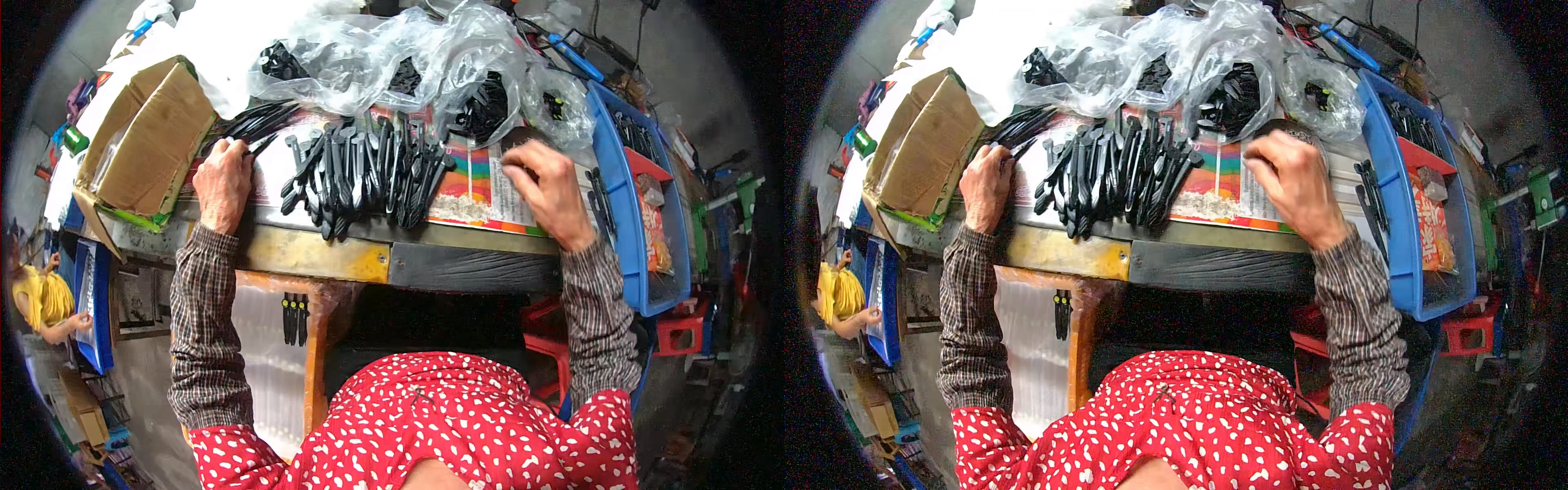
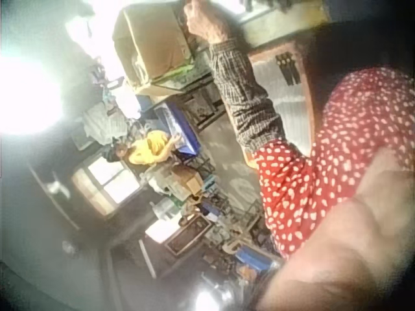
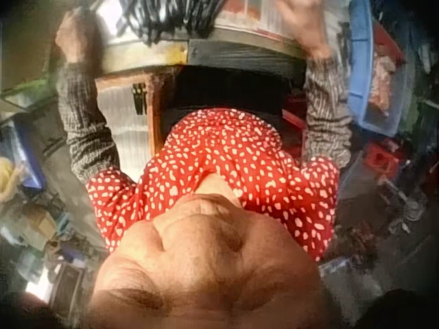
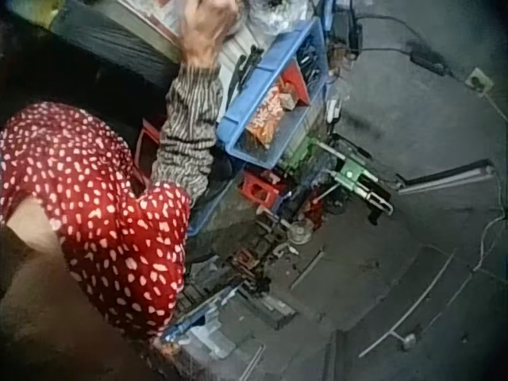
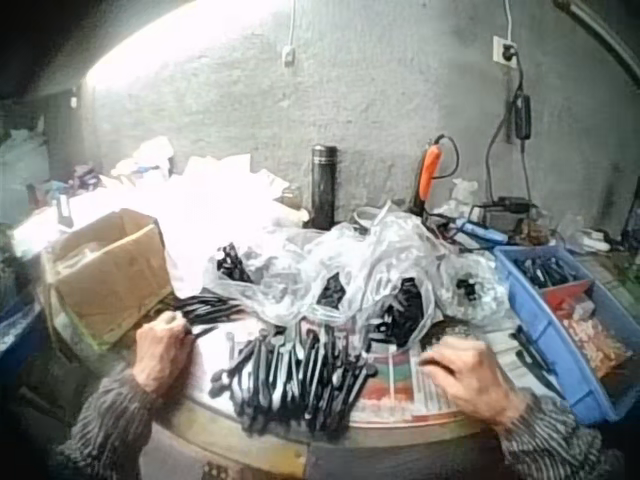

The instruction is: The person assembles small black plastic components by hand at a workstation.

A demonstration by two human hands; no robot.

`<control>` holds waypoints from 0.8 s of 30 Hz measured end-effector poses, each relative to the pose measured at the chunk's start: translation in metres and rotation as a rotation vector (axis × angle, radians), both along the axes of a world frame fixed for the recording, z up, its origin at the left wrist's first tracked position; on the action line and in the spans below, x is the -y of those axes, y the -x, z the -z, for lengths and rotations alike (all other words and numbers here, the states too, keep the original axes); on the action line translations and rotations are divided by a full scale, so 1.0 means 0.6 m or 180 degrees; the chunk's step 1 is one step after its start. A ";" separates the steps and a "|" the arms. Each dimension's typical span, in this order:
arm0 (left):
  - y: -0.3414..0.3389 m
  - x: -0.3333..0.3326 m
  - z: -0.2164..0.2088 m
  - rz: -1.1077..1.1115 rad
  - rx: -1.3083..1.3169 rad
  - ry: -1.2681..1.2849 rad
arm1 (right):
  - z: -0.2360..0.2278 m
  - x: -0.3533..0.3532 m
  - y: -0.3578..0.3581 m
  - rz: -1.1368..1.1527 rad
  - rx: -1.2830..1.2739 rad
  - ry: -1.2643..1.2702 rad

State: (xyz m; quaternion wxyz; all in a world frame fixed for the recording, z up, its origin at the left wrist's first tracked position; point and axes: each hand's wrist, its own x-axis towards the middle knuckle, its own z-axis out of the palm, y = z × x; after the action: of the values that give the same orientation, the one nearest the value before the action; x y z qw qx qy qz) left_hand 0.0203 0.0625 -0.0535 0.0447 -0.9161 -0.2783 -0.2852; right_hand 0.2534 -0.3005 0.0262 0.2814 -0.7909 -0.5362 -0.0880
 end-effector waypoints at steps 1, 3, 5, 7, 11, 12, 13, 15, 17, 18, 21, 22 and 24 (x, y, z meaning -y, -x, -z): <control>0.006 -0.003 0.006 0.0071 0.0066 -0.0110 | -0.002 -0.012 -0.014 -0.0042 0.0252 0.0054; 0.013 0.003 0.006 -0.0037 0.0001 -0.0095 | -0.003 -0.034 -0.030 -0.0058 0.0504 0.0065; 0.015 0.018 -0.002 -0.0014 0.0079 -0.0041 | -0.003 -0.051 -0.041 0.0016 0.0589 0.0198; 0.025 0.027 -0.010 -0.0030 0.0147 0.0000 | 0.001 -0.067 -0.056 0.0051 0.0665 0.0316; 0.042 0.040 -0.015 0.0329 0.0572 0.0429 | 0.023 -0.099 -0.084 0.0112 0.0853 0.0420; 0.045 0.045 -0.014 0.0458 0.0741 0.0744 | 0.026 -0.104 -0.087 0.0173 0.1005 0.0560; 0.047 0.053 -0.015 0.0589 0.0909 0.1059 | 0.029 -0.108 -0.090 0.0236 0.1156 0.0701; 0.051 0.071 -0.024 0.0514 0.0864 0.1106 | 0.034 -0.112 -0.095 0.0243 0.1131 0.0757; 0.054 0.083 -0.023 0.0632 0.1221 0.1571 | 0.037 -0.116 -0.098 0.0260 0.1151 0.0787; 0.055 0.086 -0.022 0.0766 0.1338 0.1587 | 0.038 -0.118 -0.097 0.0253 0.1143 0.0798; 0.058 0.094 -0.029 0.0877 0.1319 0.1542 | 0.036 -0.120 -0.093 0.0285 0.1107 0.0775; 0.059 0.097 -0.031 0.0880 0.1318 0.1547 | 0.036 -0.118 -0.093 0.0194 0.1079 0.0631; 0.060 0.106 -0.034 0.0859 0.1357 0.1855 | 0.032 -0.114 -0.087 0.0102 0.1049 0.0487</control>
State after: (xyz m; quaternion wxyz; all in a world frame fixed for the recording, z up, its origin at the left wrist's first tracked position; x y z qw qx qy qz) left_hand -0.0156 -0.0009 -0.0332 -0.3143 -0.8389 -0.2277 -0.3815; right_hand 0.3059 -0.2323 0.0068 0.1273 -0.7934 -0.5675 -0.1798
